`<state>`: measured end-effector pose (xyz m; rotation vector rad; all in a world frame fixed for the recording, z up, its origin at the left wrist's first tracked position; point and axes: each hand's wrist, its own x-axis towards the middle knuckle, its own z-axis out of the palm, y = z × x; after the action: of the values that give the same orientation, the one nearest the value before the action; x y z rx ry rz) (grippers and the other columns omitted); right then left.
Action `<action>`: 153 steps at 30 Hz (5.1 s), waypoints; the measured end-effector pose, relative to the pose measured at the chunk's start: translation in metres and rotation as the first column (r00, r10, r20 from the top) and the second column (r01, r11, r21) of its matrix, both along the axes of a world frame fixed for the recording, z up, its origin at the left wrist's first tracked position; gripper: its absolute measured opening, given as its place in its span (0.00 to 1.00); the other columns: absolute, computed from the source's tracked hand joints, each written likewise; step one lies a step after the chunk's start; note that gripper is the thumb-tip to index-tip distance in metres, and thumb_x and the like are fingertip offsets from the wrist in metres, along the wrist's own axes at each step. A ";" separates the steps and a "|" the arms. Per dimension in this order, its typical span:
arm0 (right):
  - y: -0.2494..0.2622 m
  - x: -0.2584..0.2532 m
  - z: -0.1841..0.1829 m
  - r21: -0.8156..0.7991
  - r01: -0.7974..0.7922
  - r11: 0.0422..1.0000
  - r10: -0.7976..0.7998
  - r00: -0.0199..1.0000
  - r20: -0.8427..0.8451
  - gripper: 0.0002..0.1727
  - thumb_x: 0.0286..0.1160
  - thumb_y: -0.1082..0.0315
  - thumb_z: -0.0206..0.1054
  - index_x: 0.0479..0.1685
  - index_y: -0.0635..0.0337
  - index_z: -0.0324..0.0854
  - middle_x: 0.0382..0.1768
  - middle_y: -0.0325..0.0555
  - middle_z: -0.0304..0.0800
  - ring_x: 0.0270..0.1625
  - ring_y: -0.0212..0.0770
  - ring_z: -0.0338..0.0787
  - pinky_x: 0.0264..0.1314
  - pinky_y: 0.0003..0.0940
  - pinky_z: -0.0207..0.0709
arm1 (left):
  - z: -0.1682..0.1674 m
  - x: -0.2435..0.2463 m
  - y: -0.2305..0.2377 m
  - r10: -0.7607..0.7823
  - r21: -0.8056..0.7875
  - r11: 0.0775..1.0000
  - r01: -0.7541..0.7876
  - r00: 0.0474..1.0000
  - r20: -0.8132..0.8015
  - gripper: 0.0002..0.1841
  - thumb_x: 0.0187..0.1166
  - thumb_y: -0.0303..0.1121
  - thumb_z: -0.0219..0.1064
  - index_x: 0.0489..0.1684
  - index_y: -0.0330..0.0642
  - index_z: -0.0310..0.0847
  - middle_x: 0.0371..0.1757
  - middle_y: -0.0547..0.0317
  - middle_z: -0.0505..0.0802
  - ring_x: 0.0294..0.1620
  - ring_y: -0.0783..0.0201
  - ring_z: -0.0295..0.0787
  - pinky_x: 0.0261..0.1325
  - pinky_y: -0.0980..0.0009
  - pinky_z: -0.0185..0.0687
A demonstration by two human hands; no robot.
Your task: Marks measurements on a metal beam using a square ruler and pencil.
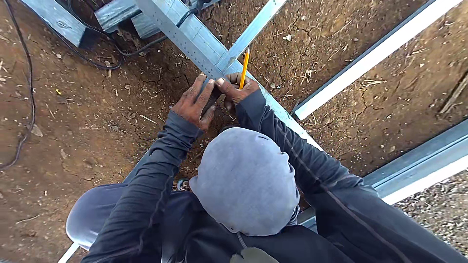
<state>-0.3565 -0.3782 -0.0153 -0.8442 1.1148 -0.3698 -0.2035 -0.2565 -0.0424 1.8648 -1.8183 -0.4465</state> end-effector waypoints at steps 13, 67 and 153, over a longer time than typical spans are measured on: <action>0.000 -0.003 -0.003 -0.022 0.026 0.999 -0.024 0.997 0.072 0.12 0.78 0.71 0.74 0.54 0.67 0.82 0.29 0.46 0.92 0.14 0.29 0.78 0.12 0.23 0.73 | 0.000 -0.001 -0.001 0.016 -0.016 1.000 -0.016 1.000 0.024 0.32 0.81 0.42 0.68 0.87 0.46 0.71 0.87 0.42 0.75 0.76 0.46 0.85 0.74 0.54 0.83; -0.029 -0.032 0.096 0.041 -0.971 0.234 0.406 0.060 -0.912 0.26 0.84 0.69 0.57 0.82 0.53 0.74 0.63 0.67 0.89 0.59 0.71 0.92 0.55 0.73 0.81 | 0.003 -0.001 -0.002 -0.013 0.087 0.996 0.013 1.000 0.006 0.33 0.84 0.43 0.62 0.91 0.48 0.65 0.90 0.43 0.71 0.76 0.39 0.82 0.71 0.45 0.82; 0.029 -0.046 -0.020 -0.026 0.013 1.000 -0.015 0.996 -0.085 0.11 0.79 0.62 0.75 0.40 0.61 0.83 0.19 0.38 0.82 0.11 0.28 0.71 0.13 0.25 0.70 | -0.018 -0.032 0.010 -0.067 0.030 0.998 0.061 0.963 0.262 0.36 0.79 0.55 0.62 0.90 0.60 0.67 0.90 0.38 0.68 0.76 0.36 0.78 0.63 0.44 0.78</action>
<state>-0.4025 -0.3494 -0.0352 -0.8813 1.1983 -0.3630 -0.2356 -0.2469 -0.0606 1.9617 -2.0577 -0.2499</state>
